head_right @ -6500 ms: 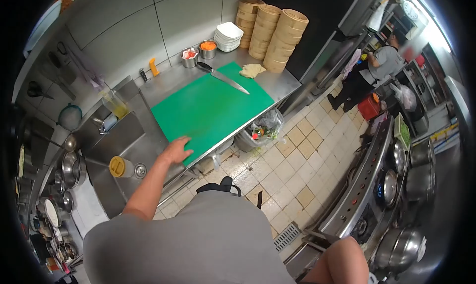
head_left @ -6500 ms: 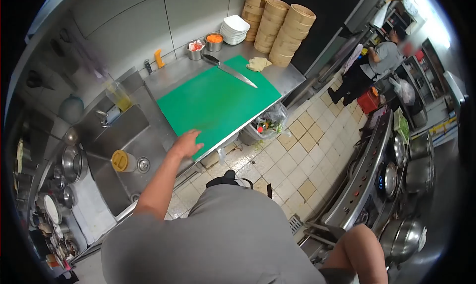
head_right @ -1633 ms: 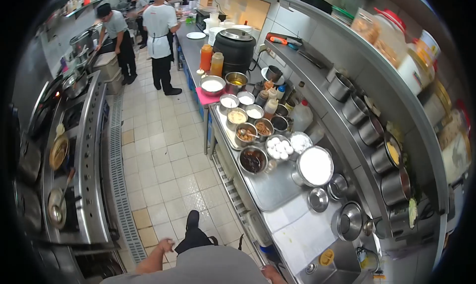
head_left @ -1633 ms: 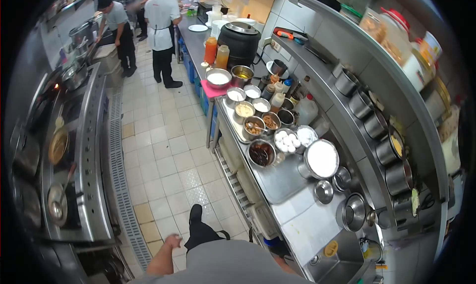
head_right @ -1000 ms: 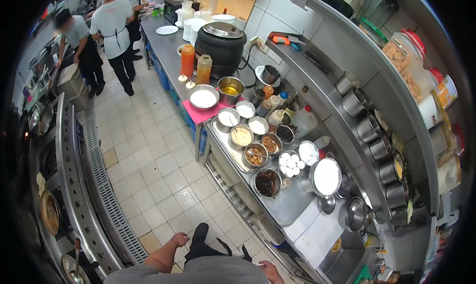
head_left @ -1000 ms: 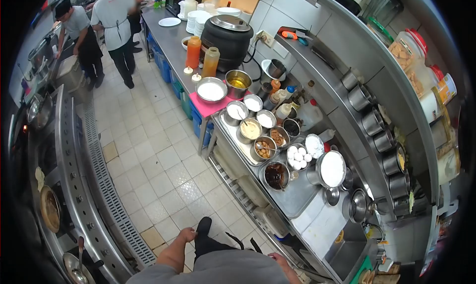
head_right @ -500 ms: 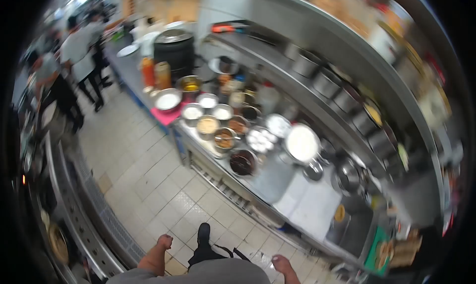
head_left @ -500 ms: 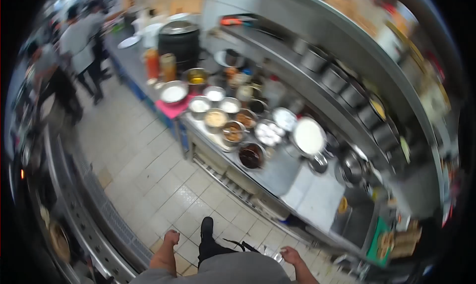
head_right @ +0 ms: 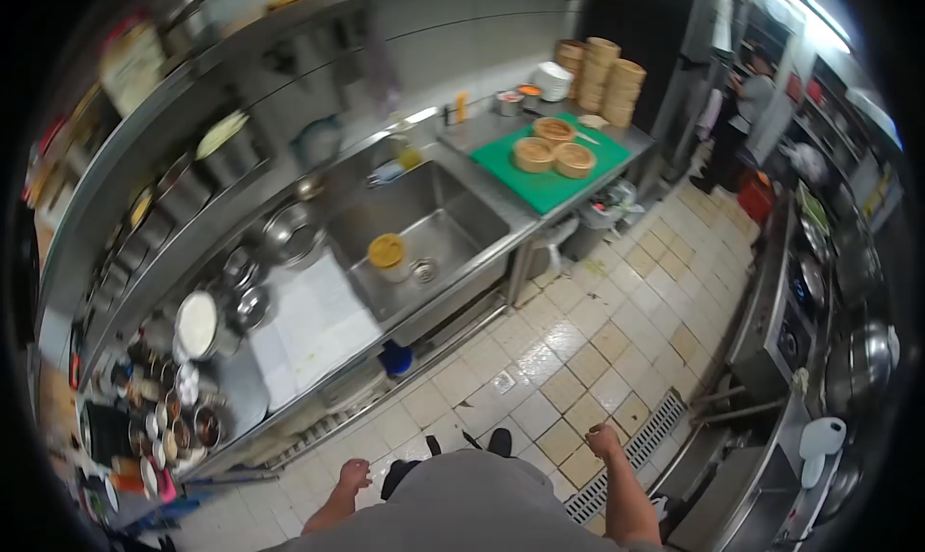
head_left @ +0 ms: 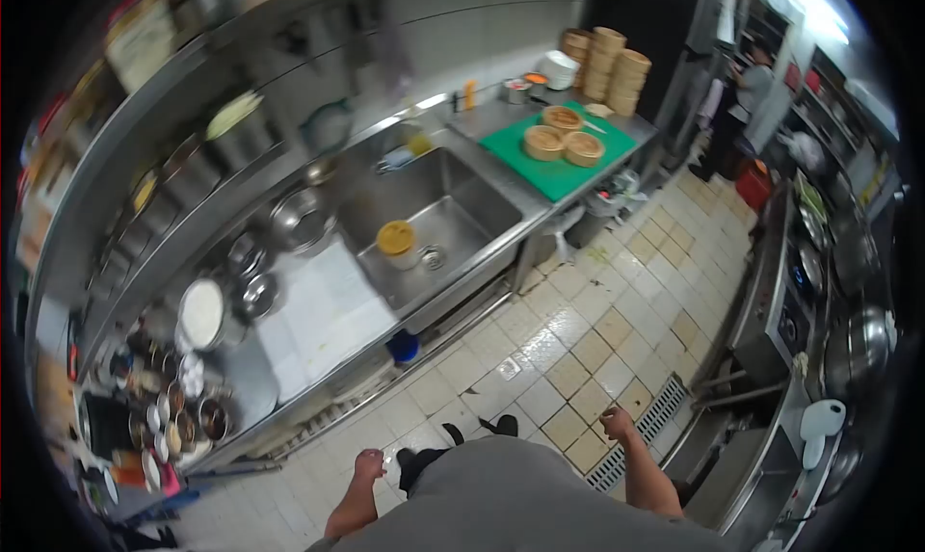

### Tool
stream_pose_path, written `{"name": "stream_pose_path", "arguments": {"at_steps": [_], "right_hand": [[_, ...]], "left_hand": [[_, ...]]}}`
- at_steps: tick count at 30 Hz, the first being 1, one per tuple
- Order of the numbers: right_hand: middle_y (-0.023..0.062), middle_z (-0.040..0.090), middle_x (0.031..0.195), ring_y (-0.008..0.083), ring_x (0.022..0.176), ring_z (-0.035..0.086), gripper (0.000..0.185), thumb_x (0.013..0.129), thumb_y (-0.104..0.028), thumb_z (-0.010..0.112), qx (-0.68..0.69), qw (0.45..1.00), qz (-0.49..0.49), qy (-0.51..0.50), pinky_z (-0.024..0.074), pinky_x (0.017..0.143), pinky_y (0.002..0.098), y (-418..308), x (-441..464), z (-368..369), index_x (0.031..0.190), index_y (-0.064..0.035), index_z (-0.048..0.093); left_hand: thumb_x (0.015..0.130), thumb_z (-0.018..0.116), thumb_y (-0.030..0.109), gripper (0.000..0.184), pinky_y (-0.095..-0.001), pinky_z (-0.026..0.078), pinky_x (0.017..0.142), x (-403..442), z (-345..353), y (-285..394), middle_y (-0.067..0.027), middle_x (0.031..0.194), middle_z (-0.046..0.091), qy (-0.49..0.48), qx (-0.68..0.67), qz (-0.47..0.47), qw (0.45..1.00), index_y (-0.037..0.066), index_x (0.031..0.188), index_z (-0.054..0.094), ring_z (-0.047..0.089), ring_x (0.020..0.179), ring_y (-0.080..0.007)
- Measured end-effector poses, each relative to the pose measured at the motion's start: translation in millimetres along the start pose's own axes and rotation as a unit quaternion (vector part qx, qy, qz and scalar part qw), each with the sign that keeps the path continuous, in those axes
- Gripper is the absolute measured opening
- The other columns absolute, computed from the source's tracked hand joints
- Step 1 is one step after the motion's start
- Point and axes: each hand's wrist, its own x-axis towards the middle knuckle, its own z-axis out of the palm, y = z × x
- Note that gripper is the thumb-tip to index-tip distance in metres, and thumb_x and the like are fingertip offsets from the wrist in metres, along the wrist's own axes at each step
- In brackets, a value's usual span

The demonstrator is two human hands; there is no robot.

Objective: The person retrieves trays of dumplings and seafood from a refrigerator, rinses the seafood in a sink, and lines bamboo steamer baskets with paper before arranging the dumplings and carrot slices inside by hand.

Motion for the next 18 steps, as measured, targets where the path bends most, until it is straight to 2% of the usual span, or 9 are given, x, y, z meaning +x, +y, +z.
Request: {"name": "stream_pose_path", "arguments": {"at_steps": [4, 5, 6, 7, 11, 13, 15, 17, 18], "right_hand": [[0.0108, 0.072, 0.099, 0.0186, 0.080, 0.070, 0.038, 0.100, -0.020, 0.068, 0.263, 0.964, -0.020, 0.035, 0.0583, 0.066, 0.0340, -21.1, 11.2, -73.1, 0.133, -0.0018, 0.063], [0.0099, 0.071, 0.101, 0.0187, 0.081, 0.070, 0.037, 0.101, -0.019, 0.066, 0.284, 0.957, -0.051, 0.034, 0.0580, 0.068, 0.0334, -42.4, 20.5, -88.7, 0.134, -0.0028, 0.062], [0.0091, 0.071, 0.103, 0.0187, 0.083, 0.070, 0.036, 0.102, -0.018, 0.065, 0.303, 0.949, -0.081, 0.031, 0.0576, 0.070, 0.0329, -59.8, 31.7, -100.5, 0.135, -0.0037, 0.061], [0.0091, 0.071, 0.103, 0.0187, 0.083, 0.070, 0.036, 0.102, -0.018, 0.065, 0.305, 0.949, -0.077, 0.033, 0.0576, 0.070, 0.0329, -81.4, 42.5, -111.8, 0.135, -0.0037, 0.061], [0.0093, 0.072, 0.098, 0.0182, 0.086, 0.071, 0.034, 0.102, -0.016, 0.064, 0.274, 0.946, -0.158, 0.066, 0.0579, 0.073, 0.0334, -108.7, 124.2, -152.6, 0.134, -0.0058, 0.062], [0.0097, 0.072, 0.095, 0.0187, 0.085, 0.071, 0.034, 0.102, -0.016, 0.064, 0.224, 0.957, -0.166, 0.078, 0.0581, 0.074, 0.0346, -73.6, 166.3, -144.9, 0.134, -0.0065, 0.062], [0.0095, 0.071, 0.087, 0.0220, 0.083, 0.071, 0.035, 0.100, -0.020, 0.065, -0.032, 0.980, -0.153, 0.121, 0.0575, 0.073, 0.0371, -4.5, 205.0, -149.3, 0.132, -0.0074, 0.064], [0.0219, 0.076, 0.107, 0.0257, 0.097, 0.075, 0.036, 0.095, -0.023, 0.066, -0.088, 0.995, -0.037, -0.004, 0.0608, 0.082, 0.0439, 168.5, 265.9, -104.7, 0.126, -0.0052, 0.069], [0.0209, 0.076, 0.105, 0.0263, 0.095, 0.075, 0.033, 0.095, -0.022, 0.065, 0.025, 0.994, 0.103, -0.003, 0.0609, 0.080, 0.0455, 172.4, 223.3, -126.8, 0.123, -0.0051, 0.069]], "left_hand": [[0.094, 0.073, 0.036, 0.046, -0.0388, 0.060, 0.071, 21.6, 87.1, 158.0, -0.0175, 0.087, 0.074, -0.060, 0.198, 0.188, 0.960, 0.009, 0.130, 0.069, 0.074, 0.070, -0.0235], [0.093, 0.074, 0.038, 0.046, -0.0402, 0.060, 0.076, 51.8, 106.1, 175.3, -0.0189, 0.096, 0.076, -0.074, 0.244, 0.232, 0.939, 0.009, 0.129, 0.070, 0.076, 0.077, -0.0270], [0.093, 0.074, 0.038, 0.047, -0.0423, 0.059, 0.087, -6.4, 125.1, 252.9, -0.0204, 0.109, 0.076, -0.087, 0.228, 0.115, 0.963, 0.008, 0.129, 0.070, 0.076, 0.095, -0.0315], [0.093, 0.074, 0.038, 0.047, -0.0423, 0.059, 0.087, 7.9, 141.7, 273.3, -0.0204, 0.109, 0.076, -0.090, 0.231, 0.114, 0.962, 0.008, 0.129, 0.070, 0.076, 0.095, -0.0315], [0.093, 0.072, 0.037, 0.049, -0.0444, 0.055, 0.099, 75.9, 231.5, 376.0, -0.0216, 0.118, 0.074, -0.113, 0.392, 0.306, 0.860, 0.007, 0.132, 0.068, 0.071, 0.112, -0.0366], [0.094, 0.072, 0.036, 0.049, -0.0452, 0.054, 0.101, 82.0, 274.8, 443.1, -0.0237, 0.120, 0.073, -0.120, 0.392, 0.390, 0.824, 0.006, 0.132, 0.068, 0.069, 0.114, -0.0394], [0.094, 0.072, 0.034, 0.048, -0.0455, 0.054, 0.100, 49.1, 320.8, 531.0, -0.0251, 0.121, 0.072, -0.148, 0.357, 0.404, 0.829, 0.005, 0.132, 0.068, 0.069, 0.114, -0.0408], [0.094, 0.071, 0.031, 0.045, -0.0449, 0.055, 0.098, 41.5, 370.4, 602.1, -0.0245, 0.119, 0.072, -0.154, 0.359, 0.440, 0.808, 0.004, 0.131, 0.067, 0.070, 0.112, -0.0389], [0.095, 0.071, 0.029, 0.044, -0.0441, 0.055, 0.096, 42.6, 398.4, 636.2, -0.0237, 0.118, 0.072, -0.151, 0.366, 0.467, 0.791, 0.004, 0.131, 0.067, 0.070, 0.111, -0.0374]]}}
